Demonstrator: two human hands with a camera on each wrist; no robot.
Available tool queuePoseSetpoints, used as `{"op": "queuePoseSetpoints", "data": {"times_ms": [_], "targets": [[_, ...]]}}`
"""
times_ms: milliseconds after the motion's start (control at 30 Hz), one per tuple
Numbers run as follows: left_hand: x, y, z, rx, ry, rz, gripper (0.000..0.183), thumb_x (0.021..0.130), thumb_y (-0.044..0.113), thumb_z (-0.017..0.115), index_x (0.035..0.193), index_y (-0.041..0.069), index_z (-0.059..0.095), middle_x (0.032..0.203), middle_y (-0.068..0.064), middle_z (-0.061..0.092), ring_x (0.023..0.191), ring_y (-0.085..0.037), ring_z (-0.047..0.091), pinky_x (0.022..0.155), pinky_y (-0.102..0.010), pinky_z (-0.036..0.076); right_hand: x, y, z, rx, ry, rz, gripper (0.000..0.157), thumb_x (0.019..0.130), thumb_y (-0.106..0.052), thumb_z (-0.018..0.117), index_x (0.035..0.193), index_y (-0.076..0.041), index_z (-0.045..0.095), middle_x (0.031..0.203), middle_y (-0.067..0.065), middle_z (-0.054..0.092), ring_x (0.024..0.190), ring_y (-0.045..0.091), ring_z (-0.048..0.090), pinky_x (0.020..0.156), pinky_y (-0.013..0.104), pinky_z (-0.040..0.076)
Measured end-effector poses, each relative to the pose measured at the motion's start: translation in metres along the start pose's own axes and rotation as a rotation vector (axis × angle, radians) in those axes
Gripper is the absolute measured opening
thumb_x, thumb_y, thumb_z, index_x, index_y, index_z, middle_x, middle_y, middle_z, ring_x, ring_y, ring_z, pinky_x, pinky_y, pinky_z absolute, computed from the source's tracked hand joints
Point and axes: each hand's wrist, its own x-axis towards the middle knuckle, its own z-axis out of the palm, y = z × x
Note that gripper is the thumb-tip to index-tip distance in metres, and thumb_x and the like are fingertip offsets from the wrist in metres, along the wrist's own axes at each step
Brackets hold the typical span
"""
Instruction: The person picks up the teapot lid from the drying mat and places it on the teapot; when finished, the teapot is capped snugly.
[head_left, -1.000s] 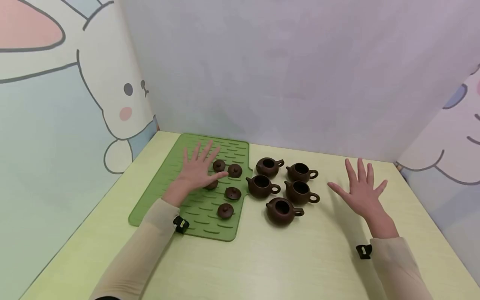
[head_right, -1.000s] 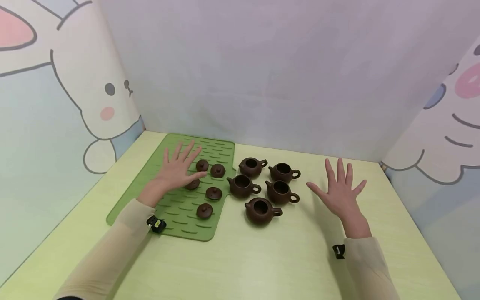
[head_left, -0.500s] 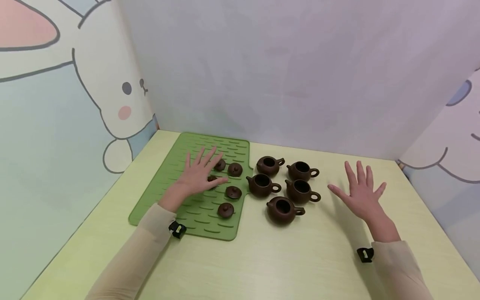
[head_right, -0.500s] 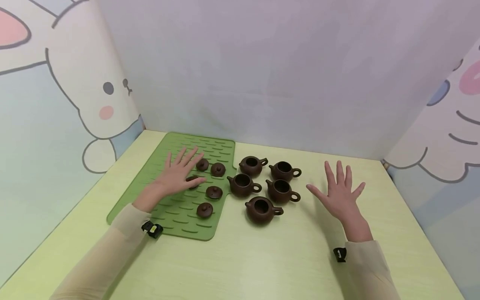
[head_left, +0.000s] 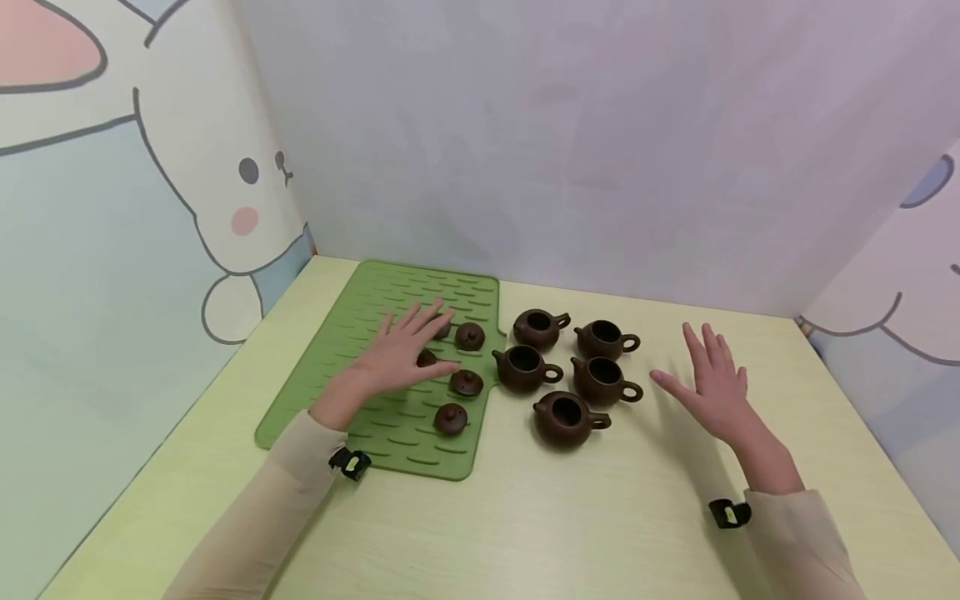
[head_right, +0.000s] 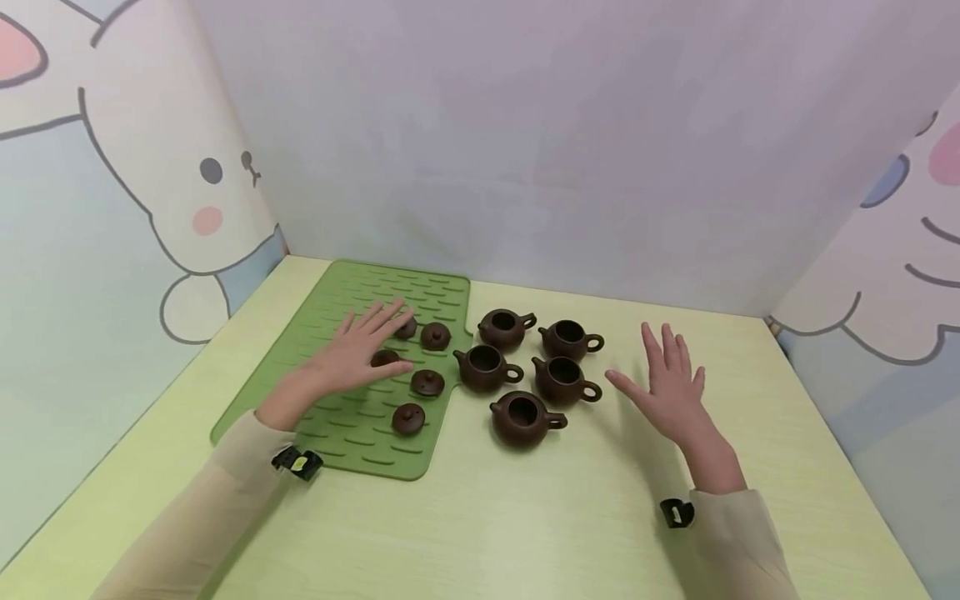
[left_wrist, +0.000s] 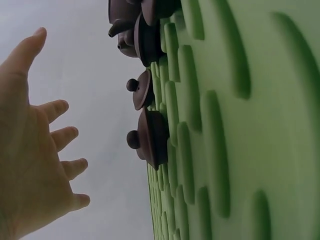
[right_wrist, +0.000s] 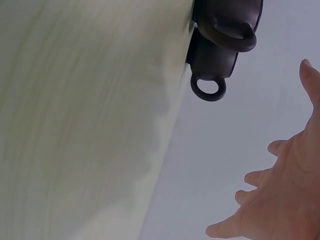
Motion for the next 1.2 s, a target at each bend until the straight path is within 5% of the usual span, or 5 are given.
{"op": "queuePoseSetpoints", "data": {"times_ms": [300,600,867,1200], "targets": [[-0.006,0.008,-0.005,-0.033,-0.026,0.03,0.089,0.091,0.064,0.059,0.16,0.024,0.02,0.169,-0.003,0.012,0.156,-0.034,0.012,0.123,-0.065,0.004,-0.004,-0.012,-0.003,0.14,-0.095,-0.012,0.09,0.098,-0.041,0.059,0.161,-0.009,0.002,0.166,0.025,-0.008,0.151,0.052,-0.001,0.109,0.079,0.014],[-0.012,0.009,-0.002,-0.075,-0.078,0.064,0.086,0.088,0.065,0.061,0.157,0.024,0.031,0.165,-0.008,0.027,0.153,-0.032,0.025,0.122,-0.066,0.009,-0.012,-0.025,-0.005,0.15,-0.146,-0.004,0.089,0.098,-0.042,0.061,0.161,-0.009,0.008,0.167,0.023,-0.005,0.148,0.055,0.011,0.107,0.078,0.021],[-0.019,0.012,-0.004,-0.147,-0.128,0.08,0.08,0.09,0.062,0.062,0.154,0.019,0.039,0.158,-0.007,0.041,0.146,-0.033,0.039,0.119,-0.055,0.033,-0.015,-0.032,-0.005,0.206,-0.169,-0.039,0.082,0.098,-0.035,0.063,0.158,-0.002,0.019,0.161,0.03,0.015,0.142,0.054,0.026,0.107,0.072,0.032],[-0.026,0.017,-0.001,-0.207,-0.169,0.073,0.076,0.089,0.056,0.067,0.151,0.017,0.045,0.151,-0.001,0.051,0.137,-0.029,0.051,0.113,-0.05,0.042,-0.021,-0.038,-0.005,0.249,-0.197,-0.021,0.075,0.096,-0.035,0.067,0.154,-0.005,0.031,0.156,0.026,0.032,0.135,0.052,0.043,0.106,0.066,0.04]]}}
